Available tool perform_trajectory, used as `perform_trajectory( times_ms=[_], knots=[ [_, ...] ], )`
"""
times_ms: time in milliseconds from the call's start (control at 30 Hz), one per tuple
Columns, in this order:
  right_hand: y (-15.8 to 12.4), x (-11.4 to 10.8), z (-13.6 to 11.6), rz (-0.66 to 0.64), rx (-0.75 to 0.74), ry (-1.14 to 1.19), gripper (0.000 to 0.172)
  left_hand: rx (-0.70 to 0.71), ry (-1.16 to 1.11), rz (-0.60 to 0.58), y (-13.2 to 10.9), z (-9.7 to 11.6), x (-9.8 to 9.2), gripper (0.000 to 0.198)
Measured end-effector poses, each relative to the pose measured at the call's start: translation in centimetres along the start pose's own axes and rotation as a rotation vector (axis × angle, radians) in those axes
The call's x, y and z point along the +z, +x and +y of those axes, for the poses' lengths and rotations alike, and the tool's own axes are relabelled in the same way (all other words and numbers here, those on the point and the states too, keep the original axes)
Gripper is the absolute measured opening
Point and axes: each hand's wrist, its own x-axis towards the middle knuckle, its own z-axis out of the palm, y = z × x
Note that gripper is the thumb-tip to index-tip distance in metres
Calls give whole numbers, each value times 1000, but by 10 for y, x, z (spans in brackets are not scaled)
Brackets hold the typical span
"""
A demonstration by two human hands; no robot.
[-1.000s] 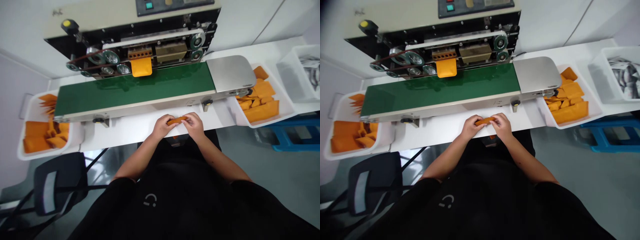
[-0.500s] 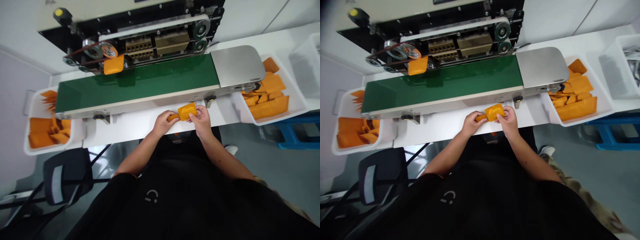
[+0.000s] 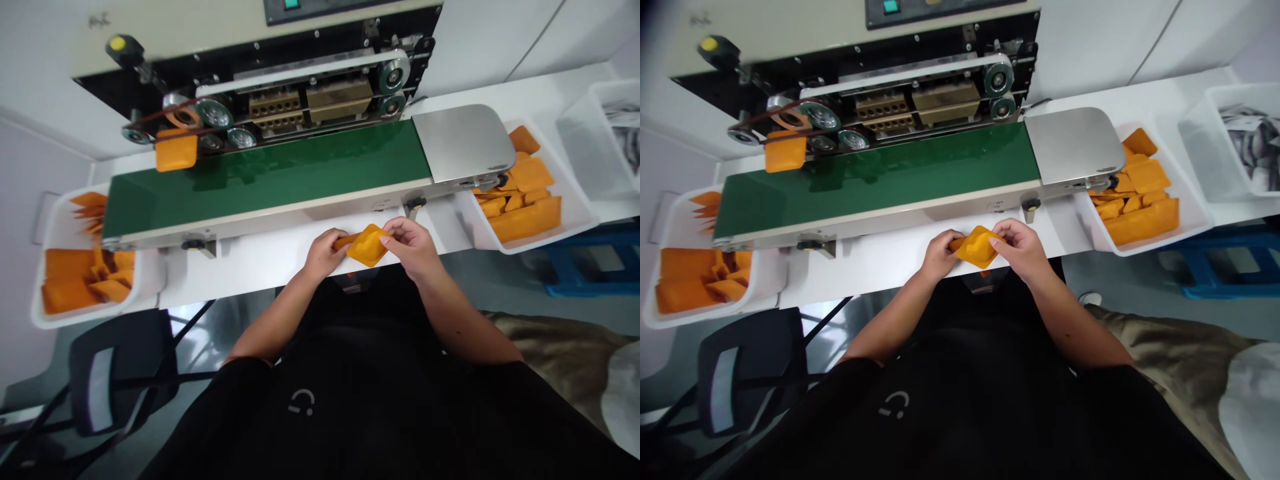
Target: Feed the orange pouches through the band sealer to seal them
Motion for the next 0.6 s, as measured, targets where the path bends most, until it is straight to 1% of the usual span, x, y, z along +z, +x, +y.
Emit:
perform_trajectory(
  times_ms=[33, 167, 233, 300, 367, 433, 500, 533, 600],
  knots=[
    [2, -3, -9, -4, -8, 10, 28, -2, 7, 2, 0, 1, 0, 16],
    [19, -15, -49, 7, -28, 37, 60, 2, 30, 12, 0, 3, 0, 18],
    [33, -23, -67, 30, -35, 55, 66, 4, 32, 9, 0, 4, 0, 16],
    [51, -31, -82, 72, -45, 72, 59, 5, 31, 5, -1, 4, 0, 14],
    [73, -39, -95, 155, -58, 91, 43, 7, 32, 3, -1, 3, 0, 13],
    [96, -45, -104, 266, -54, 105, 25, 7, 35, 1, -2, 3, 1, 12],
    [115, -50, -111, 358, -34, 109, 14, 4, 36, -3, -2, 2, 1, 12],
    [123, -52, -113, 386, -23, 107, 12, 1, 37, -5, -2, 2, 1, 12],
    [136, -54, -115, 427, 5, 111, 15, -2, 39, -6, -2, 2, 1, 11]
  ],
)
